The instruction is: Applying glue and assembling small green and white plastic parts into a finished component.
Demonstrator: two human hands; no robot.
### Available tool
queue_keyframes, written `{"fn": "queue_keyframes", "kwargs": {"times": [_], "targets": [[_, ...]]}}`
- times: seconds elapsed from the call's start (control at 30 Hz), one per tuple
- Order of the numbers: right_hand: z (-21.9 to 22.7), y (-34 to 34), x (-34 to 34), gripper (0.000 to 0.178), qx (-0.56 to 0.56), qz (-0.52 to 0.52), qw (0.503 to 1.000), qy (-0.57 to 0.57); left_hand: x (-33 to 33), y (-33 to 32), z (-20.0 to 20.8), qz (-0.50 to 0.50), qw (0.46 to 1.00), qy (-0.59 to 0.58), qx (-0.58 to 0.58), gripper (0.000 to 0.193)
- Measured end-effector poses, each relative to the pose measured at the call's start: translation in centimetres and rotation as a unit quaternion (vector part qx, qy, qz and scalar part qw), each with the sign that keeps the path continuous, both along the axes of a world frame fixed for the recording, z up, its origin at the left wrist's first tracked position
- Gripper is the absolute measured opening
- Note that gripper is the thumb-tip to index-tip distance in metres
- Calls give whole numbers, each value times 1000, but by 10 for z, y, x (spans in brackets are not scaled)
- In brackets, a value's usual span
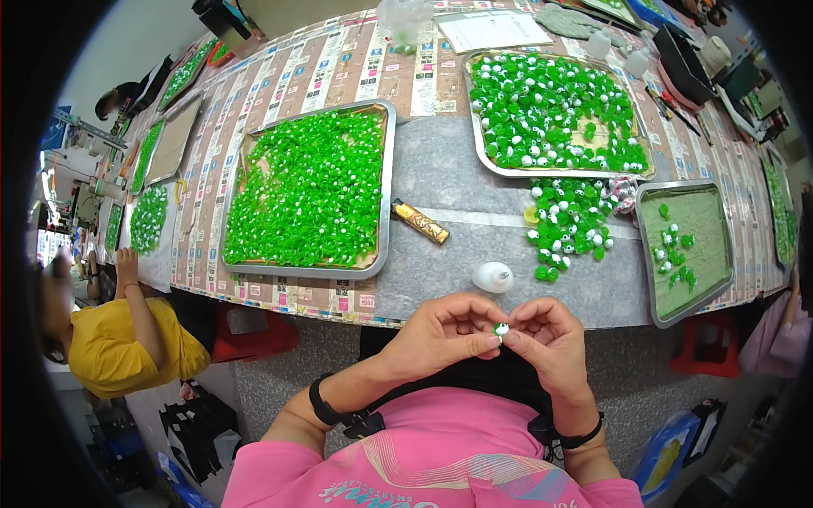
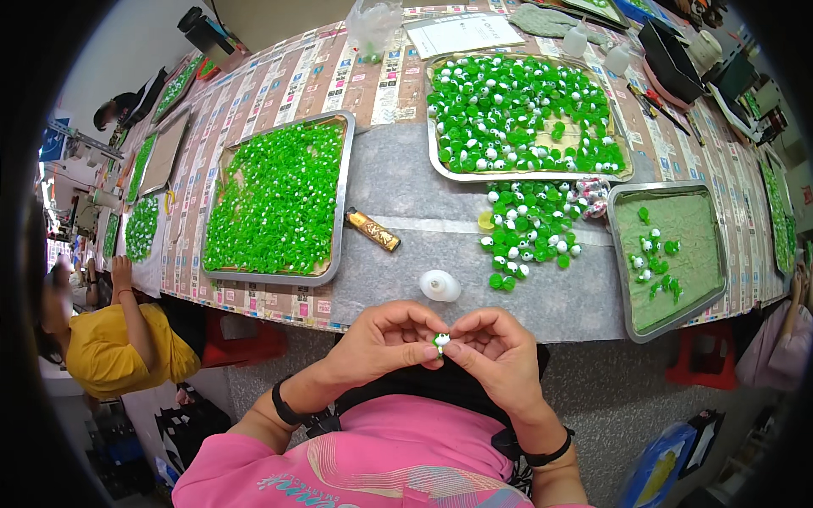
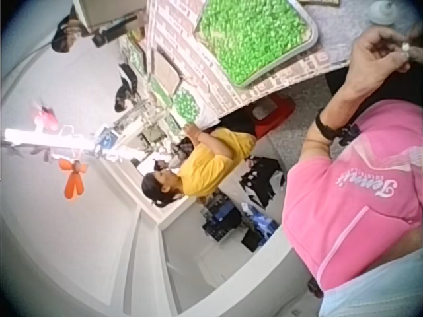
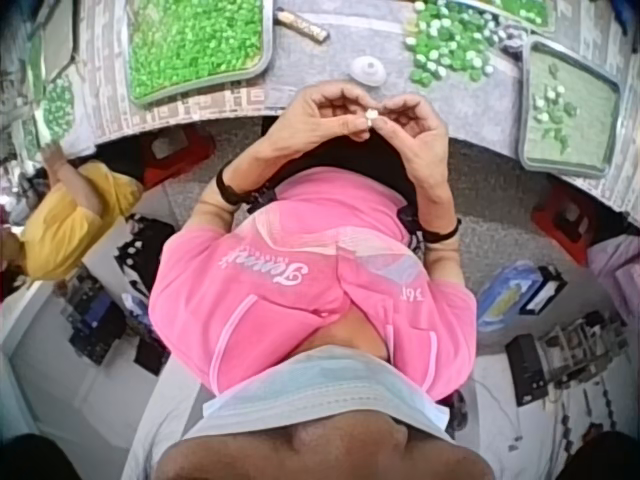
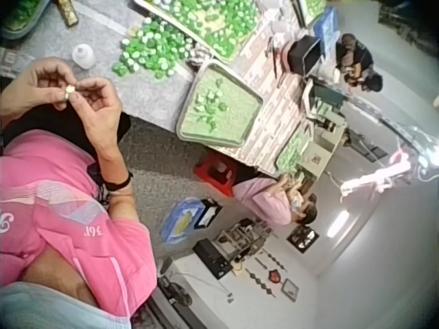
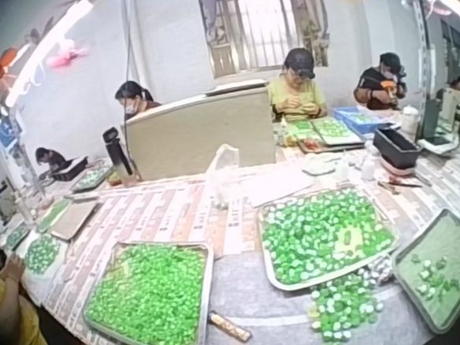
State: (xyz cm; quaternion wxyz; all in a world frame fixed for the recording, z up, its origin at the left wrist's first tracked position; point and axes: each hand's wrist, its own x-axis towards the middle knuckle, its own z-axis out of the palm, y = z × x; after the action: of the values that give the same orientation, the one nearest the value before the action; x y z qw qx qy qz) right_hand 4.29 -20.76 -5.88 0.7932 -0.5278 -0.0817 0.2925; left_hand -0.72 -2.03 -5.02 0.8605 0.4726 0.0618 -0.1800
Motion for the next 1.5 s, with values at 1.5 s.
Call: {"fn": "queue_keyframes", "kwargs": {"times": [1.5], "targets": [[6, -8, 1, 27, 9, 33, 999, 25, 0, -12, -8, 91, 960, -158, 211, 21]]}}
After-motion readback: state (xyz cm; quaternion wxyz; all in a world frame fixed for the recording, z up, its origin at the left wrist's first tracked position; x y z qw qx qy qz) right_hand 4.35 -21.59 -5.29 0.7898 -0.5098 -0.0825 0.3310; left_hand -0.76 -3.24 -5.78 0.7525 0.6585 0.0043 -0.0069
